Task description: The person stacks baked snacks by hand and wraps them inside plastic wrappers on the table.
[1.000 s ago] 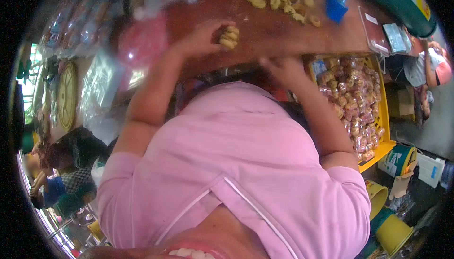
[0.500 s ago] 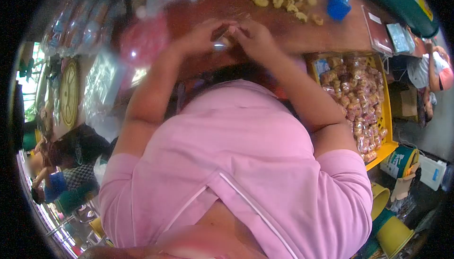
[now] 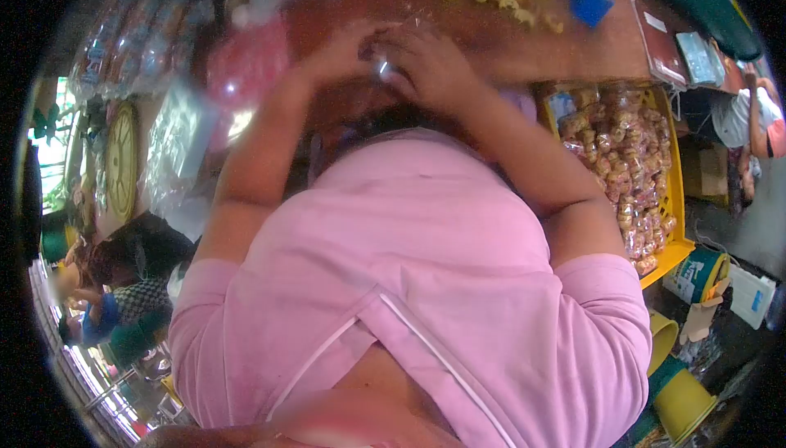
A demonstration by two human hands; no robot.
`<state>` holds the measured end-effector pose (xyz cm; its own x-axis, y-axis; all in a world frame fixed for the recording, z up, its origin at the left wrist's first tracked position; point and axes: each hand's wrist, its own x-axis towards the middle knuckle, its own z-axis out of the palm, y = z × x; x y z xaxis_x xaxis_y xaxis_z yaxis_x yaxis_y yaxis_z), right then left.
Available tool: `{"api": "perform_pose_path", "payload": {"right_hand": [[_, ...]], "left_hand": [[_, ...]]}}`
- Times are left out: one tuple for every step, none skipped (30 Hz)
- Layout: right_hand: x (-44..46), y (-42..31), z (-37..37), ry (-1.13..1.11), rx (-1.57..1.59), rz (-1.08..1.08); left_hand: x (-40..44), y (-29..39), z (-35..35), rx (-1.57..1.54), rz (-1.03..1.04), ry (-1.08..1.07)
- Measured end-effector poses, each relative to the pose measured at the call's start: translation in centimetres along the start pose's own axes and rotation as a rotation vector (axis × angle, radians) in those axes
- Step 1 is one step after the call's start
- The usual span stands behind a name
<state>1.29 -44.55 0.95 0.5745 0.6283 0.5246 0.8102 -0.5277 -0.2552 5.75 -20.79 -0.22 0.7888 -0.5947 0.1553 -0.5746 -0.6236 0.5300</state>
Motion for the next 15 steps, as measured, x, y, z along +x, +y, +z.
{"api": "perform_pose_path", "payload": {"right_hand": [[0.2,0.0,0.3,0.011,-0.017,-0.006],[0.5,0.0,0.5,0.022,-0.033,-0.012],[0.8,0.0,0.6,0.016,-0.037,-0.018],[1.3,-0.1,0.5,0.01,-0.042,-0.024],[1.6,-0.1,0.5,0.003,-0.046,-0.028],[2.0,0.0,0.7,0.019,-0.039,-0.051],[2.3,0.2,1.0,0.035,-0.032,-0.073],[2.7,0.4,1.3,0.051,-0.026,-0.096],[2.9,0.5,1.4,0.019,-0.038,-0.08],[3.0,0.5,1.5,-0.013,-0.05,-0.065],[3.2,0.6,1.7,-0.046,-0.061,-0.051],[3.3,0.7,1.9,-0.042,-0.067,-0.048],[3.4,0.7,2.1,-0.036,-0.074,-0.045],[3.6,0.8,2.2,-0.031,-0.081,-0.043],[3.7,0.7,2.3,-0.041,-0.099,-0.031]], "left_hand": [[-0.1,0.0,-0.1,0.07,0.004,0.015],[-0.2,0.0,-0.2,0.05,-0.015,-0.017],[-0.2,0.4,-0.8,0.029,-0.034,-0.049],[-0.2,0.6,-1.1,0.009,-0.051,-0.081],[-0.3,0.6,-1.0,0.029,-0.043,-0.053],[-0.4,0.6,-0.9,0.05,-0.035,-0.025],[-0.6,0.6,-0.7,0.07,-0.028,0.004],[-0.6,0.1,-0.5,0.121,-0.044,0.003],[-0.7,-0.3,-0.5,0.172,-0.061,0.003],[-1.0,-0.8,-0.6,0.223,-0.078,0.004],[-1.5,-1.2,-0.6,0.253,-0.12,0.019],[-2.0,-1.3,-1.0,0.282,-0.161,0.035],[-2.6,-1.4,-1.5,0.313,-0.203,0.051],[-3.5,-2.3,-1.8,0.284,-0.22,0.07],[-4.5,-2.8,-2.4,0.255,-0.236,0.088]]}}
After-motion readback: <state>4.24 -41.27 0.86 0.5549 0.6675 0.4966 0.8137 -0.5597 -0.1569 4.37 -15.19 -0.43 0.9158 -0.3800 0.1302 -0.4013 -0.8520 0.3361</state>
